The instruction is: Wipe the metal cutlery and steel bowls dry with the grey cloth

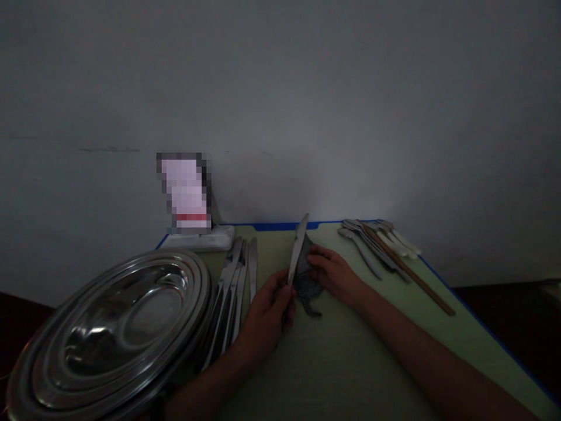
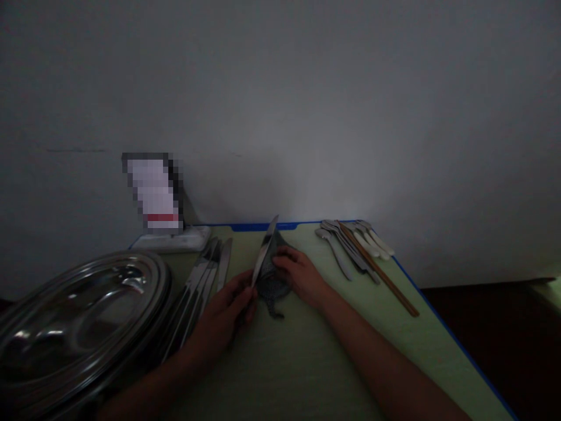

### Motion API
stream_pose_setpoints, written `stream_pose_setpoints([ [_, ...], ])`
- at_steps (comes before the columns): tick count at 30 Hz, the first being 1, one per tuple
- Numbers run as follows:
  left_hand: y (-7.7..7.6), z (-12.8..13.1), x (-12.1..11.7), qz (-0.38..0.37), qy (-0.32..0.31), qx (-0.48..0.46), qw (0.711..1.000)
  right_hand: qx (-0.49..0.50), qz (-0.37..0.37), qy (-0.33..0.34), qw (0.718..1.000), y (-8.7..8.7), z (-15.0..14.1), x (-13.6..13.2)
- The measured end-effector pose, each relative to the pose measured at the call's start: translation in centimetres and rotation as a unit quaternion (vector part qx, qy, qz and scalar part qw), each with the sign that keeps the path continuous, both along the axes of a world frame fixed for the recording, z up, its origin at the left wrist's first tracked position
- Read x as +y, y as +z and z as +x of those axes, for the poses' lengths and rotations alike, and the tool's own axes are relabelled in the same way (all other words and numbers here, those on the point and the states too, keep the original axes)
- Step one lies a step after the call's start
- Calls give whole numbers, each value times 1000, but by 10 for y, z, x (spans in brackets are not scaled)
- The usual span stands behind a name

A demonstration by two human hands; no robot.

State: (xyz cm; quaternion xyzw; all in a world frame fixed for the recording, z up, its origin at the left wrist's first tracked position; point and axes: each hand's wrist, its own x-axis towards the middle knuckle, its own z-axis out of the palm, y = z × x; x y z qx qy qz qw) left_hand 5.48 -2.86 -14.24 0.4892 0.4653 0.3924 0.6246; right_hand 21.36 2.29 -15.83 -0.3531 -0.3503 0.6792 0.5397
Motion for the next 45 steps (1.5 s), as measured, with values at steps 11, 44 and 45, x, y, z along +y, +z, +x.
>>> stream_pose_setpoints([
  [11, 3, 1, -2, -1, 16, 3, 1000, 113, -28, -22, 993, 1, 22, 0],
  [44, -6, 3, -6, 60, 11, 22, 998, 88, -52, 12, 995, -2, 15, 1],
  [45, -6, 2, -6, 61, 9, 22, 998, 85, -43, 30, 995, -3, 14, -1],
])
